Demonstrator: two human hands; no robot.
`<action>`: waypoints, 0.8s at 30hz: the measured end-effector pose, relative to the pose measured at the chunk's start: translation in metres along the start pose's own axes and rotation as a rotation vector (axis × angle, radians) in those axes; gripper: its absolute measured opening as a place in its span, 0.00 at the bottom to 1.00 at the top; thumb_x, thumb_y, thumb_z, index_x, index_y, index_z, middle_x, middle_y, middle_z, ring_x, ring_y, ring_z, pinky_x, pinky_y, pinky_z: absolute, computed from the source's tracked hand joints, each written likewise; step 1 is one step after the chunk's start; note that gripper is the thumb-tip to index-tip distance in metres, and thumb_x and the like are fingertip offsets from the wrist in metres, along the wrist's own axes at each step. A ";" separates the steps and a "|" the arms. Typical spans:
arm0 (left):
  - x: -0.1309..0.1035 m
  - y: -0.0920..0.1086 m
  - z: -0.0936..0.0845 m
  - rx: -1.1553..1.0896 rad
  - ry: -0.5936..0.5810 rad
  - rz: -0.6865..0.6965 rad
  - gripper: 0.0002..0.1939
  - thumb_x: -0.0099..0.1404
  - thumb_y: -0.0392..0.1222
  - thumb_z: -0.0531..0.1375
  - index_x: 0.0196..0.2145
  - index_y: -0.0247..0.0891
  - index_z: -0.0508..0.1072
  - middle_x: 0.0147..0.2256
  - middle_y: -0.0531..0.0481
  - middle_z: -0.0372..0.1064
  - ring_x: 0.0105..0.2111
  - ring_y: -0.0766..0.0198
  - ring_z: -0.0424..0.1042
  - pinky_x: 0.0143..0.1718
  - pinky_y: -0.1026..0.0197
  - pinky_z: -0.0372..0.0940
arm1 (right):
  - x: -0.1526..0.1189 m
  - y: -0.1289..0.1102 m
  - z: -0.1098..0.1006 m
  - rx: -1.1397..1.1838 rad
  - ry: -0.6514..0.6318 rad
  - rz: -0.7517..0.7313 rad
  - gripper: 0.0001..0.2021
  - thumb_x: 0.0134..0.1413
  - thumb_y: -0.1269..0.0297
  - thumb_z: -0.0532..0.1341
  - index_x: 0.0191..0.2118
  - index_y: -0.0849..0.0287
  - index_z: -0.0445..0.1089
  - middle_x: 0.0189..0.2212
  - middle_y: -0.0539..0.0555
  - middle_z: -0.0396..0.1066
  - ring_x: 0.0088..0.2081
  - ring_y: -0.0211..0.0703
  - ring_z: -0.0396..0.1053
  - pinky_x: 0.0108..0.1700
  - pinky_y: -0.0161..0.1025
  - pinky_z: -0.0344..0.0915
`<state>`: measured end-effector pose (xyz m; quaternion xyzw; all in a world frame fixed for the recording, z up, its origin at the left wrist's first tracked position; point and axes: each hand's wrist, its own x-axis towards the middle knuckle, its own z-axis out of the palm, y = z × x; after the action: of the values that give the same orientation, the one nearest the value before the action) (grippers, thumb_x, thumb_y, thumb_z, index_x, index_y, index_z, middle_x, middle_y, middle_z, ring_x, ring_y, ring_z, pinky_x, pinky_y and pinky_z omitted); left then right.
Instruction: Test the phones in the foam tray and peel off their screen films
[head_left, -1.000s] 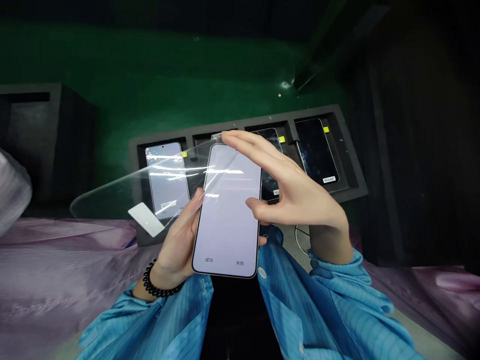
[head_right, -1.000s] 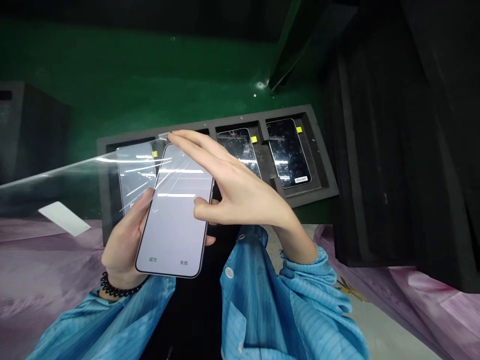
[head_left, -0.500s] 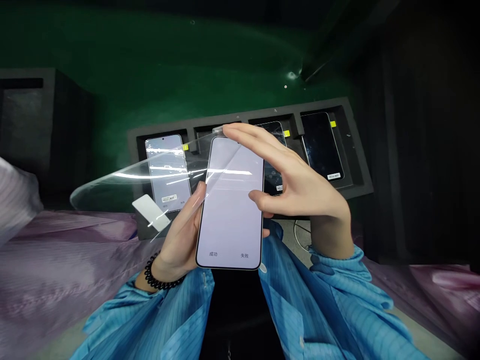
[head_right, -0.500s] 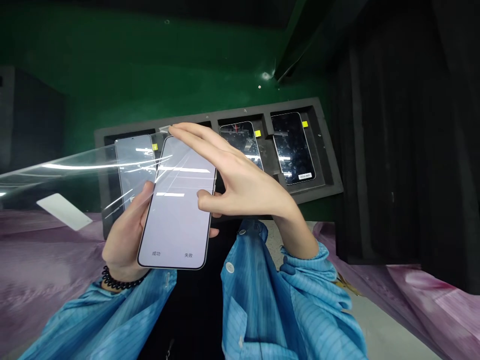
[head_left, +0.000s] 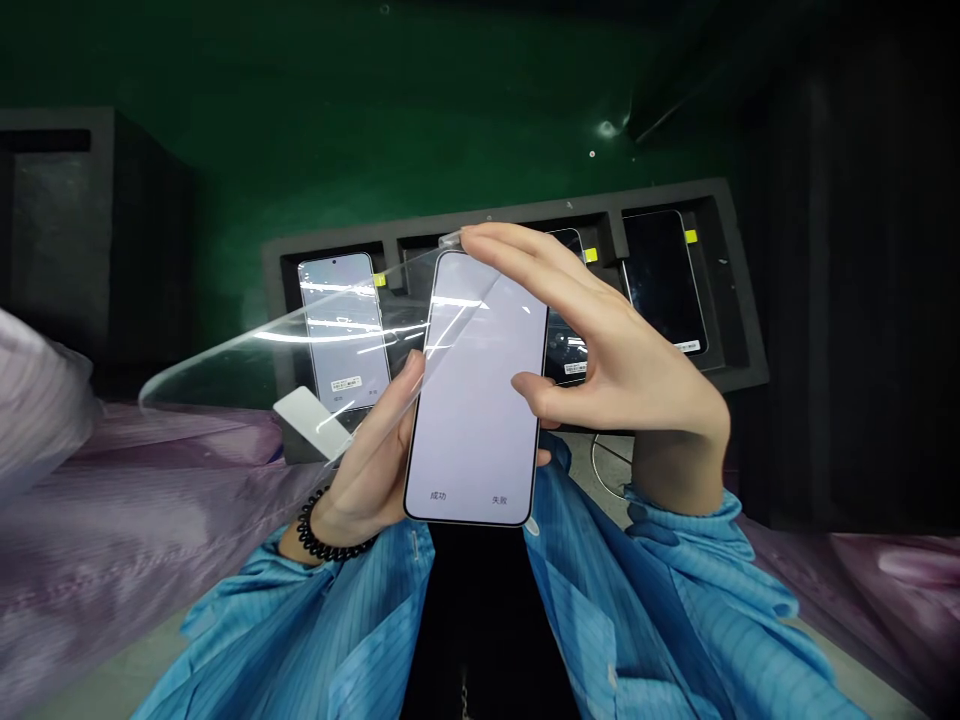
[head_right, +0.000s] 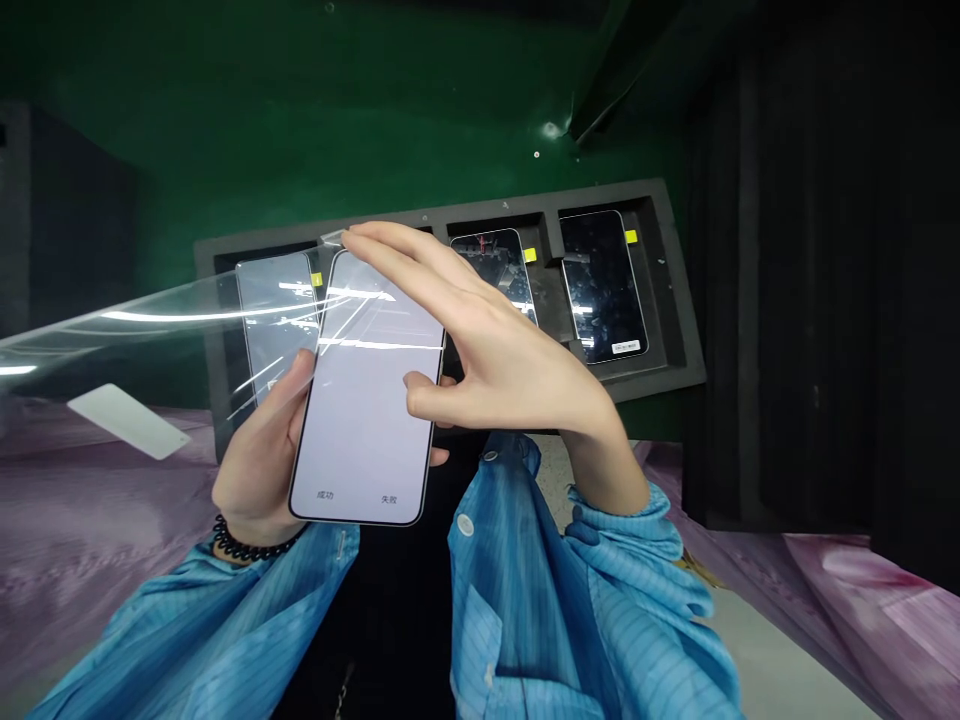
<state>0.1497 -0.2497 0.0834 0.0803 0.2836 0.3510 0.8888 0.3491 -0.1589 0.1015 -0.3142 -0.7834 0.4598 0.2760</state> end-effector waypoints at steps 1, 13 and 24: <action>0.000 0.000 0.000 0.000 0.001 0.004 0.29 0.73 0.65 0.51 0.59 0.46 0.73 0.53 0.47 0.77 0.45 0.50 0.81 0.51 0.44 0.76 | 0.000 0.000 0.000 -0.001 -0.003 -0.006 0.33 0.52 0.58 0.70 0.65 0.46 0.65 0.68 0.49 0.62 0.71 0.61 0.54 0.72 0.63 0.54; 0.026 0.001 -0.014 0.121 0.409 0.243 0.25 0.75 0.56 0.53 0.62 0.42 0.70 0.59 0.49 0.72 0.62 0.49 0.69 0.61 0.48 0.69 | -0.025 0.021 -0.001 0.137 0.565 0.059 0.18 0.61 0.44 0.60 0.52 0.45 0.69 0.61 0.50 0.69 0.67 0.54 0.62 0.68 0.52 0.63; 0.015 0.021 -0.033 1.104 0.568 0.832 0.28 0.78 0.53 0.47 0.72 0.49 0.54 0.73 0.54 0.46 0.74 0.57 0.42 0.75 0.52 0.38 | -0.036 0.027 0.014 0.162 0.501 0.088 0.09 0.65 0.62 0.61 0.48 0.50 0.74 0.48 0.53 0.76 0.55 0.51 0.72 0.61 0.52 0.68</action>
<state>0.1277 -0.2259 0.0566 0.5217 0.5832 0.4722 0.4059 0.3691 -0.1830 0.0659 -0.4286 -0.6368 0.4405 0.4654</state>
